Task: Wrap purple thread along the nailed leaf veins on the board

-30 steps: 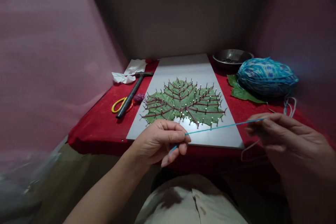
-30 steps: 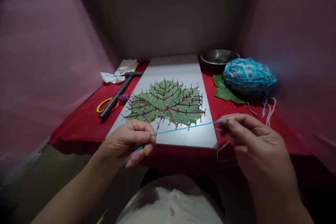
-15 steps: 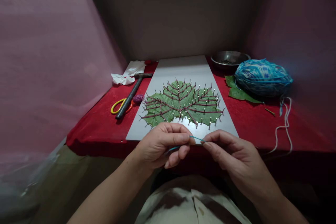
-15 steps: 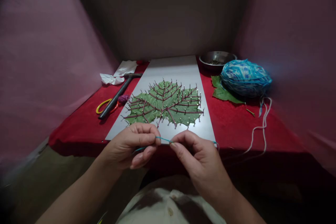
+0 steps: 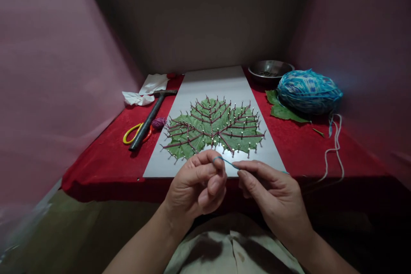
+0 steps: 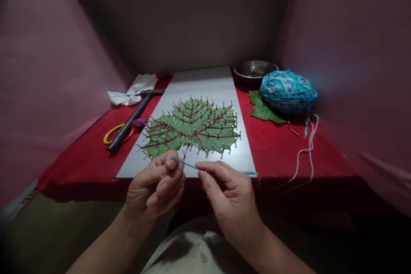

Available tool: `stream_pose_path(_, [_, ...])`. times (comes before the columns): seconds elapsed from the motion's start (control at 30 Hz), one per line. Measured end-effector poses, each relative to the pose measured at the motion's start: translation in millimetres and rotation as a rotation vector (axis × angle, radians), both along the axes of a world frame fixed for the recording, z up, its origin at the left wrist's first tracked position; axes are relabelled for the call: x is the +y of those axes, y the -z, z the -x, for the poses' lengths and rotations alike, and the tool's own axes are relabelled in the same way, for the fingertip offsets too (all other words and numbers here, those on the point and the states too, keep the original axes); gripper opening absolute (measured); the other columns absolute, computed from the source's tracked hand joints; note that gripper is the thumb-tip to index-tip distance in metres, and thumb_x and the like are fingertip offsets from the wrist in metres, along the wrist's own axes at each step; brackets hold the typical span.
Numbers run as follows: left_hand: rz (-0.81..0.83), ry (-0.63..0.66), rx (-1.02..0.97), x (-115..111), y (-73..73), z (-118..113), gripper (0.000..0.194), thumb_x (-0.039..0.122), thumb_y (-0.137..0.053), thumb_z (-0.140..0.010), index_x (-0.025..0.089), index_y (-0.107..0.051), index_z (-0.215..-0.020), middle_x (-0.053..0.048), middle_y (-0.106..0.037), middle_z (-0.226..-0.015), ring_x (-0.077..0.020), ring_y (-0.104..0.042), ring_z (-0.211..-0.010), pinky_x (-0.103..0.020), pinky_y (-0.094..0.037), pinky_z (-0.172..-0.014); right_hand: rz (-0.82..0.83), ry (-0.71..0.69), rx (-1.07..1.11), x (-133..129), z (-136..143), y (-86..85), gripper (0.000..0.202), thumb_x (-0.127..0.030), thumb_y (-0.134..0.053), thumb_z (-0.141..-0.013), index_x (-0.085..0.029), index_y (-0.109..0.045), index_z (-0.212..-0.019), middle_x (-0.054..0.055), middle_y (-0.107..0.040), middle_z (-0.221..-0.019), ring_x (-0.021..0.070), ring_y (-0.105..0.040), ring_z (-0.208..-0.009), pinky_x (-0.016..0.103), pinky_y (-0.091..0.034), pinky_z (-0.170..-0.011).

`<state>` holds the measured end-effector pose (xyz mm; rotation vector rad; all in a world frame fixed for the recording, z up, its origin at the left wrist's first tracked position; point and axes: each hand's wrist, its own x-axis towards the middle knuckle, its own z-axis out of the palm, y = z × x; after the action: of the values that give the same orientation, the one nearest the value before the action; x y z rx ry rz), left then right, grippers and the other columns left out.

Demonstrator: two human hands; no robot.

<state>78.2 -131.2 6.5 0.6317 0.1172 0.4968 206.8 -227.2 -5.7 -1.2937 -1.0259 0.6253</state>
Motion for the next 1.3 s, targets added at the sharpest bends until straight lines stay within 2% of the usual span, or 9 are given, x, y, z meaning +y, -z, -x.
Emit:
stream_pose_path(0.13, [-0.088,-0.128,0.009,0,-6.2,-4,0.005,0.017,-0.064,-0.084,0.016,-0.067,-0.080,-0.004,-0.072,-0.085,-0.0025,-0.053,-0.044,-0.009,-0.043,-0.039,-0.052,0.053,-0.065,-3,0,5.4,0.016,-0.025,-0.061,-0.086,-0.023,-0.073,-0.096,-0.001,-0.061,-0.065,0.0092,-0.053,-0.054,0.021,-0.045,-0.049])
stream_pose_path(0.23, [-0.330,-0.213,0.143,-1,-9.5,-2,0.009,0.018,-0.060,-0.087,0.016,-0.065,-0.079,-0.007,-0.070,-0.105,-0.0022,-0.052,-0.047,-0.011,-0.042,-0.039,-0.042,0.093,-0.080,-4,-2,3.2,0.015,-0.025,-0.061,-0.086,-0.022,-0.073,-0.095,-0.001,-0.061,-0.062,0.0108,-0.057,-0.056,0.023,-0.049,-0.054])
stream_pose_path(0.3, [-0.618,-0.295,0.311,-3,-11.4,-1,0.011,0.015,-0.058,-0.088,0.016,-0.064,-0.079,-0.006,-0.069,-0.108,-0.0037,-0.057,-0.056,-0.012,-0.046,-0.047,-0.045,0.103,-0.110,-4,-2,-0.2,0.014,-0.023,-0.060,-0.086,-0.021,-0.073,-0.093,0.000,-0.065,-0.067,0.0126,-0.062,-0.064,0.024,-0.052,-0.061])
stream_pose_path(0.43, [-1.393,-0.465,0.442,-9,-11.9,-1,0.019,0.005,-0.049,-0.087,0.016,-0.064,-0.091,-0.011,-0.063,-0.111,-0.0166,-0.061,-0.105,-0.026,-0.053,-0.086,-0.088,0.056,-0.159,-3,-2,-5.7,0.015,-0.023,-0.057,-0.088,-0.019,-0.071,-0.092,0.001,-0.067,-0.074,0.0122,-0.063,-0.066,0.022,-0.051,-0.061])
stream_pose_path(0.53, [-1.727,-0.462,0.420,-10,-6.9,-3,0.026,0.001,-0.043,-0.084,0.012,-0.061,-0.100,-0.015,-0.057,-0.113,-0.0196,-0.058,-0.108,-0.030,-0.052,-0.088,-0.032,0.024,-0.079,-2,-2,-5.9,0.014,-0.028,-0.060,-0.086,-0.018,-0.070,-0.088,0.000,-0.063,-0.069,0.0125,-0.060,-0.065,0.022,-0.048,-0.059])
stream_pose_path(0.7, [-1.837,-0.401,0.459,-8,4.9,-1,0.031,0.000,-0.040,-0.081,0.013,-0.059,-0.101,-0.017,-0.045,-0.127,-0.0184,-0.058,-0.093,-0.032,-0.054,-0.078,0.125,-0.106,0.323,3,-7,1.7,0.022,-0.038,-0.065,-0.083,-0.018,-0.068,-0.076,-0.002,-0.050,-0.059,0.0073,-0.041,-0.052,0.020,-0.032,-0.044])
stream_pose_path(0.83, [-1.815,-0.429,0.469,-8,7.8,2,0.027,0.000,-0.041,-0.083,0.013,-0.055,-0.102,-0.018,-0.042,-0.130,-0.0136,-0.058,-0.083,-0.030,-0.053,-0.073,0.118,-0.089,0.404,3,-9,9.7,0.023,-0.041,-0.064,-0.085,-0.018,-0.063,-0.080,-0.005,-0.039,-0.057,0.0058,-0.029,-0.050,0.020,-0.023,-0.042])
stream_pose_path(1.1, [-1.953,-0.486,0.674,-14,-9.4,9,0.018,0.005,-0.043,-0.090,0.013,-0.054,-0.101,-0.013,-0.058,-0.107,-0.0171,-0.060,-0.098,-0.023,-0.051,-0.075,0.191,-0.003,0.148,1,-13,1.0,0.027,-0.043,-0.060,-0.086,-0.018,-0.061,-0.076,-0.004,-0.041,-0.056,0.0076,-0.033,-0.050,0.021,-0.026,-0.043])
stream_pose_path(1.3, [-2.276,-0.428,0.537,-17,-31.9,4,0.019,0.015,-0.043,-0.093,0.014,-0.061,-0.098,-0.011,-0.063,-0.105,-0.0175,-0.059,-0.082,-0.027,-0.049,-0.072,0.273,-0.355,0.173,-2,-19,-6.8,0.026,-0.040,-0.058,-0.087,-0.017,-0.063,-0.076,0.001,-0.057,-0.072,0.0121,-0.050,-0.069,0.025,-0.045,-0.066])
